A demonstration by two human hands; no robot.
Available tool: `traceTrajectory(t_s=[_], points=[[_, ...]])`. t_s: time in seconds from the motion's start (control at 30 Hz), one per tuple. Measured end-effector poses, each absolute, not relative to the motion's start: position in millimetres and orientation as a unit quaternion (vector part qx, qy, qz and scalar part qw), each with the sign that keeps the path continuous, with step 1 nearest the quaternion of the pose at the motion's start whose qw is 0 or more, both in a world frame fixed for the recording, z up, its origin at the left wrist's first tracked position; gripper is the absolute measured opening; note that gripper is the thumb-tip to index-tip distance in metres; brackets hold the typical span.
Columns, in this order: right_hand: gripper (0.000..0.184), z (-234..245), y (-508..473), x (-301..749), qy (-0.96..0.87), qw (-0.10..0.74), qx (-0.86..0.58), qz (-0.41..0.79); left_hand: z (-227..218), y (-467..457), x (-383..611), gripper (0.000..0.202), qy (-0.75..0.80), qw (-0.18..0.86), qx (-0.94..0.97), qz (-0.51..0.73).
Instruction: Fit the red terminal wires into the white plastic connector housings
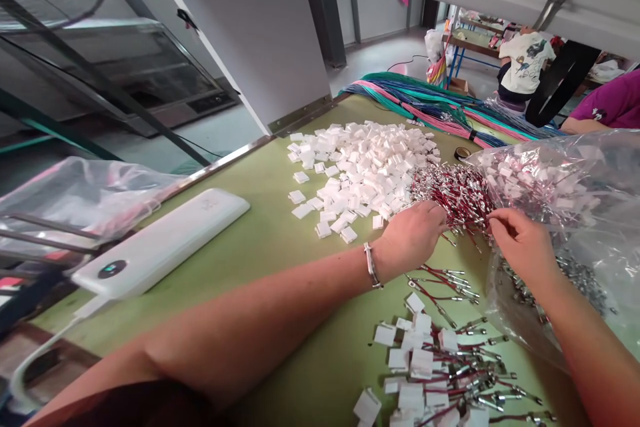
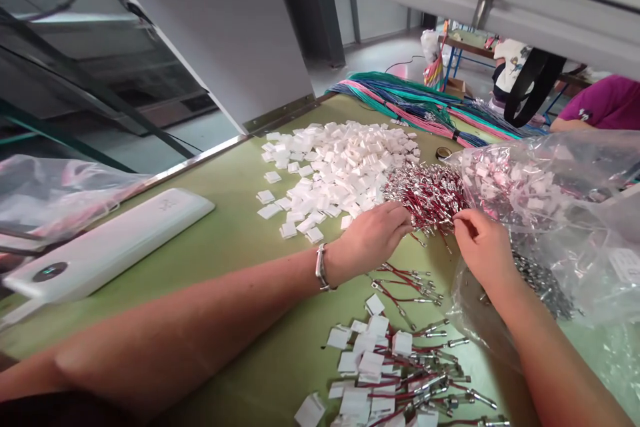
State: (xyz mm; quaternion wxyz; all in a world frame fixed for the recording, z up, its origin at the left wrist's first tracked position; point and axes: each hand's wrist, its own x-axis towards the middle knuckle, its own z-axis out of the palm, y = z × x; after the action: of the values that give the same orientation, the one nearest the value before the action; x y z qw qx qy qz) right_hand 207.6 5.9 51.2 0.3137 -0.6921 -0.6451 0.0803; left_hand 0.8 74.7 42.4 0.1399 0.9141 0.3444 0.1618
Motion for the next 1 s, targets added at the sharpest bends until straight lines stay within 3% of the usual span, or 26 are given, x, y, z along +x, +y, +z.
traceTrajectory(t_s=[0.1, 0.2, 0.37, 0.5, 0.6, 0.77, 1.0], points=[[0.025, 60.6, -5.2, 199.3, -0.647, 0.334, -0.664, 0.169, 41.7, 70.8, 1.1, 0.022, 0.317, 0.143, 0.919, 0.184], [0.02, 66.3, -9.2, 191.8, -0.689, 0.308, -0.641, 0.138, 40.3, 64.9, 2.3, 0.017, 0.3, 0.129, 0.921, 0.213], [0.027, 77.1, -12.8, 170.3, -0.694, 0.264, -0.638, 0.204, 41.8, 49.9, 2.3, 0.05, 0.205, 0.123, 0.943, 0.23], [0.034, 84.9, -20.2, 173.8, -0.64, 0.26, -0.665, 0.284, 45.4, 47.9, -0.6, 0.032, 0.244, 0.224, 0.922, 0.198], [0.032, 80.7, -33.0, 197.8, -0.616, 0.23, -0.733, 0.175, 45.2, 52.3, -1.2, 0.031, 0.284, 0.21, 0.911, 0.214], [0.026, 47.1, -58.6, 216.8, -0.637, 0.027, -0.77, 0.004, 39.1, 57.0, 1.2, 0.034, 0.281, 0.235, 0.907, 0.209], [0.017, 26.7, -61.2, 216.3, -0.643, 0.003, -0.762, -0.072, 34.2, 61.3, 2.7, 0.025, 0.272, 0.356, 0.864, 0.229]])
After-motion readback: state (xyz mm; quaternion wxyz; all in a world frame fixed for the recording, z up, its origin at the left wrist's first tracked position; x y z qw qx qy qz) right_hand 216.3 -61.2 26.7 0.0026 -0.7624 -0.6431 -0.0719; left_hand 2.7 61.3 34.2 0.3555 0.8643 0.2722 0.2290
